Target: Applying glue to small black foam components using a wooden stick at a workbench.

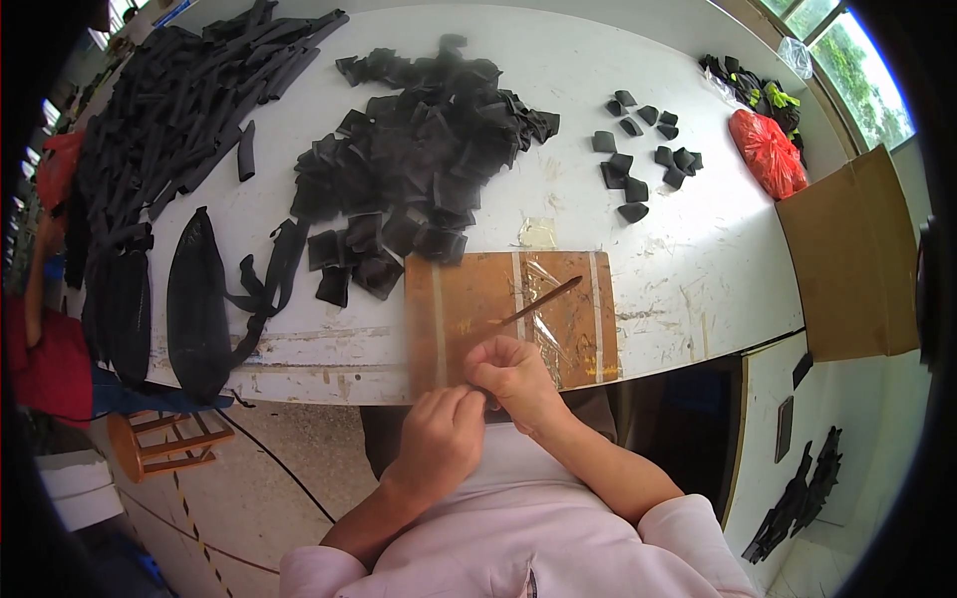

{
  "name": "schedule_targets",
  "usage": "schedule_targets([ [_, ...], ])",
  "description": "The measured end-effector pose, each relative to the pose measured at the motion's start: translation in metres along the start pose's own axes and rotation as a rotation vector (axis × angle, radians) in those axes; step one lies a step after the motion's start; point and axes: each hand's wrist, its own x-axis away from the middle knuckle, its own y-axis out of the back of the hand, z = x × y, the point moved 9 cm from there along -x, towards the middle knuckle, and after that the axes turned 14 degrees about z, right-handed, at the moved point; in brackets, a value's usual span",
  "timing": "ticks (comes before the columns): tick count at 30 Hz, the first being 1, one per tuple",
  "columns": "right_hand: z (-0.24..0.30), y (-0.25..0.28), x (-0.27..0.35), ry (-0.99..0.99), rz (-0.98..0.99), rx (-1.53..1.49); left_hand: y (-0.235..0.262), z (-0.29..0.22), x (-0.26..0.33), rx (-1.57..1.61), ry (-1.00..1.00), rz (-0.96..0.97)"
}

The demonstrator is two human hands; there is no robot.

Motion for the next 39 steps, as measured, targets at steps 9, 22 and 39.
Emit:
schedule_targets([
  [9,-0.003,0.007,-0.001,-0.021,-0.023,-0.105,0.002,0.0,-0.009,0.109,0.031,-0.038],
  [22,0.001,0.005,0.012,0.027,-0.004,-0.131,-0.002,0.035,0.008,0.472,0.306,-0.181],
  [39,0.068,-0.016,0.059,0.845,-0.22,1.175,-0.022,0.051,0.005,0.983,0.523,-0.347],
])
